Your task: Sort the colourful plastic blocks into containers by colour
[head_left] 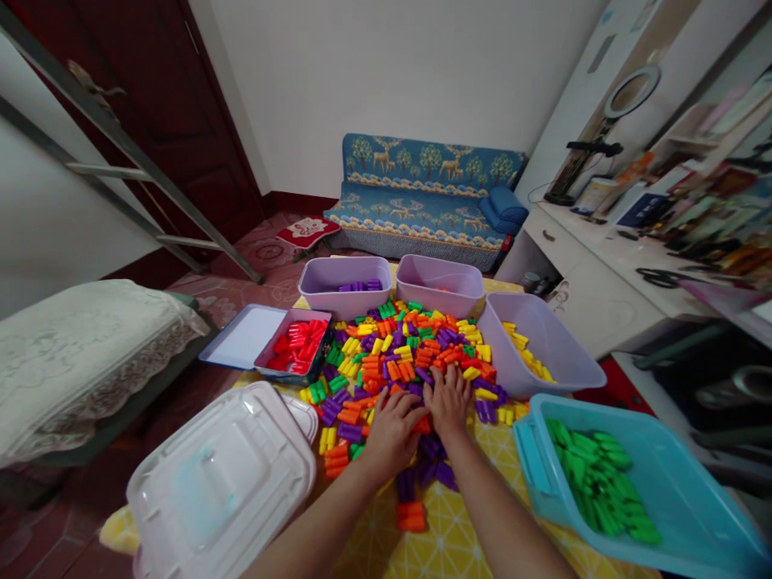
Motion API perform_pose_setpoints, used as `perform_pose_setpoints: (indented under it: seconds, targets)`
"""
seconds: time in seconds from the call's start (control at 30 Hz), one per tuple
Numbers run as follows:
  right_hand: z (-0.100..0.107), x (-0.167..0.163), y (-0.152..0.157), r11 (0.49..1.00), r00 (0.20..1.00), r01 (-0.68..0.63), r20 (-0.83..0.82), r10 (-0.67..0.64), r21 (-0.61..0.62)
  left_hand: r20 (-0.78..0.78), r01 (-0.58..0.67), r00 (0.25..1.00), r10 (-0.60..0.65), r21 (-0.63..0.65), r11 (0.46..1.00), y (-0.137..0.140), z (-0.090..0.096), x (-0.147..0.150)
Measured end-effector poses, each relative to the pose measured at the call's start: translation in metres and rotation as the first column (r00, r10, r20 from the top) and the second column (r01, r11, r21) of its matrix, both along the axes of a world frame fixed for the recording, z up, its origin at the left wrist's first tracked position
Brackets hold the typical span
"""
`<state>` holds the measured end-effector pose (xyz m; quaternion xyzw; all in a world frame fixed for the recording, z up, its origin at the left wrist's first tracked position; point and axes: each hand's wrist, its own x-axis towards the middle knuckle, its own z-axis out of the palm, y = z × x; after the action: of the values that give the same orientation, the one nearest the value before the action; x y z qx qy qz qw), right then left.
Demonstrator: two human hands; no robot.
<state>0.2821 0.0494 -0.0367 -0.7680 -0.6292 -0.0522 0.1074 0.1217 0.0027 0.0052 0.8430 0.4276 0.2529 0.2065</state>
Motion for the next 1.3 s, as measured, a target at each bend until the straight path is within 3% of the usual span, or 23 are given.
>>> perform_pose_setpoints:
  seconds: [0.1,0.17,0.23,0.27,0.33,0.4,0.43,0.5,0.6,0.67,0.8,0.9,1.07,1.17,1.3]
  targets:
    - [0.001,-0.001,0.000,1.000,1.000,0.015,0.008,-0.015,-0.017,0.110,0.002,0.994,0.001,-0.020,1.000,0.004,0.002,-0.001]
    - [0.003,-0.002,-0.001,1.000,1.000,0.021,0.012,-0.021,-0.017,0.258,-0.048,0.964,0.065,-0.069,0.996,0.007,0.004,-0.004]
    - [0.005,-0.002,-0.002,1.000,1.000,0.019,0.012,-0.019,-0.010,0.445,-0.153,0.867,0.223,-0.189,0.970,0.011,0.008,-0.009]
    - [0.006,-0.003,-0.003,1.000,1.000,0.016,0.010,-0.016,-0.007,0.534,-0.201,0.778,0.330,-0.287,0.937,0.014,0.010,-0.011]
    - [0.008,-0.003,-0.003,1.000,1.000,0.015,0.000,-0.015,-0.013,0.648,-0.201,0.525,0.553,-0.536,0.820,0.020,0.015,-0.014]
    - [0.008,-0.003,-0.002,0.999,1.000,0.020,-0.010,-0.020,-0.031,0.648,0.000,0.272,0.712,-0.740,0.673,0.025,0.021,-0.017]
    - [0.008,-0.002,-0.002,0.999,1.000,0.023,-0.012,-0.023,-0.040,0.618,0.143,0.184,0.764,-0.786,0.601,0.028,0.024,-0.018]
    - [0.007,-0.002,-0.001,0.999,1.000,0.022,-0.006,-0.022,-0.045,0.544,0.395,0.104,0.833,-0.791,0.467,0.030,0.029,-0.020]
    - [0.005,-0.002,-0.001,0.999,1.000,0.014,0.005,-0.013,-0.038,0.455,0.545,0.098,0.885,-0.769,0.335,0.029,0.034,-0.021]
    - [0.005,-0.002,-0.002,0.999,1.000,0.013,0.008,-0.013,-0.030,0.411,0.544,0.093,0.907,-0.784,0.300,0.028,0.035,-0.020]
    - [0.007,-0.002,-0.003,1.000,1.000,0.013,0.006,-0.013,-0.019,0.385,0.448,0.079,0.920,-0.838,0.313,0.026,0.034,-0.017]
    - [0.009,-0.003,-0.003,1.000,1.000,0.009,-0.001,-0.009,-0.019,0.417,0.417,0.118,0.901,-0.844,0.336,0.026,0.034,-0.020]
    - [0.008,-0.003,-0.003,1.000,1.000,0.008,-0.006,-0.008,-0.005,0.412,0.504,0.139,0.901,-0.812,0.293,0.026,0.040,-0.026]
    - [0.007,-0.003,-0.003,1.000,1.000,0.011,-0.007,-0.011,-0.004,0.371,0.539,0.067,0.926,-0.795,0.279,0.027,0.046,-0.027]
    - [0.006,-0.003,-0.003,1.000,1.000,0.013,-0.004,-0.013,-0.004,0.226,0.619,-0.003,0.974,-0.764,0.179,0.027,0.050,-0.028]
